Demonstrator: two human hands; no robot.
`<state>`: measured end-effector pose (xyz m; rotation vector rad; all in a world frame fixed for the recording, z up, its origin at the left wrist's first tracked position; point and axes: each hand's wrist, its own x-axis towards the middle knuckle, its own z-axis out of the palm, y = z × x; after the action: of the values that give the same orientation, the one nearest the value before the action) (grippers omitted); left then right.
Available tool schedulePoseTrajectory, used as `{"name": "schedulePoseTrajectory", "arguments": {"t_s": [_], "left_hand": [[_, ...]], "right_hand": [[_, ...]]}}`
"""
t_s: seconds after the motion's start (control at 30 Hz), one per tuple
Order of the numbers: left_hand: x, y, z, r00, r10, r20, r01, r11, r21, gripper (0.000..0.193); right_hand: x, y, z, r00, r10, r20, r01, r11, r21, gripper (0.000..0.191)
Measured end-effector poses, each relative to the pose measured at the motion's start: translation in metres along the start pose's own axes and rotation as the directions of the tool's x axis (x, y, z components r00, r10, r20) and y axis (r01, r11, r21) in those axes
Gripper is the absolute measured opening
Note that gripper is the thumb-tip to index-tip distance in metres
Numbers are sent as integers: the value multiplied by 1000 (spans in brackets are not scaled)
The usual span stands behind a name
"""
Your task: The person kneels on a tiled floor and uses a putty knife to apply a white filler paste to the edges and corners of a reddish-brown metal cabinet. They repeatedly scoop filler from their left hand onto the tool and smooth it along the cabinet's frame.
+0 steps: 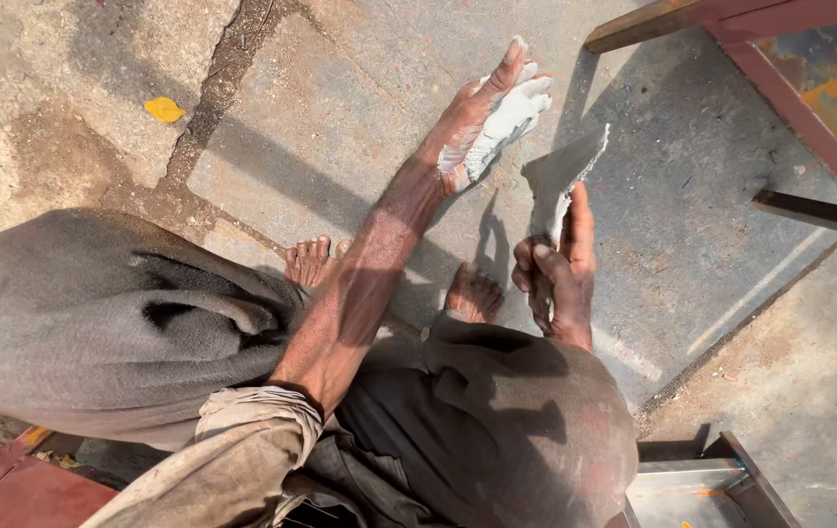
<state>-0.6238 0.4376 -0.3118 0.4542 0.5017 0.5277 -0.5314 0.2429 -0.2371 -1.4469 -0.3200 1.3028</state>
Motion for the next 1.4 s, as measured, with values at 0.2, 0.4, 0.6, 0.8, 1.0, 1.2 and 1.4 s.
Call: {"name": "schedulePoseTrajectory", "arguments": {"t_s": [0.2, 0.4, 0.6, 0.8, 1.0, 1.2, 1.4], "left_hand": [[-4, 1, -23, 994, 106, 28, -89, 926, -366, 110], [14, 32, -60, 973, 186, -139, -229, 871, -434, 109], [8, 3, -61, 974, -112, -199, -13, 844, -536, 98], [-1, -7, -47, 945, -226, -236, 44, 802, -595, 93], [-22, 9, -61, 950, -179, -254, 6, 828, -560, 89], [-41, 25, -82, 952, -138, -272, -6, 882, -471, 83], [-47, 32, -91, 934, -129, -333, 0, 932, -362, 80]], "right_hand": [[-5, -4, 5, 937, 175, 302, -6, 874, -486, 81], [-9, 25, -30, 980, -9, 201, -116, 793, 598, 60], [-27, 38, -55, 986, -166, -14, 109, 577, 809, 49], [-4, 29, -51, 916, -265, -302, 395, 737, 549, 59], [60, 37, -48, 502, -802, -325, 289, 509, -811, 73], [133, 48, -63, 306, -929, -210, 282, 299, -911, 73], [179, 43, -71, 166, -972, -167, 305, 211, -929, 66]]}}
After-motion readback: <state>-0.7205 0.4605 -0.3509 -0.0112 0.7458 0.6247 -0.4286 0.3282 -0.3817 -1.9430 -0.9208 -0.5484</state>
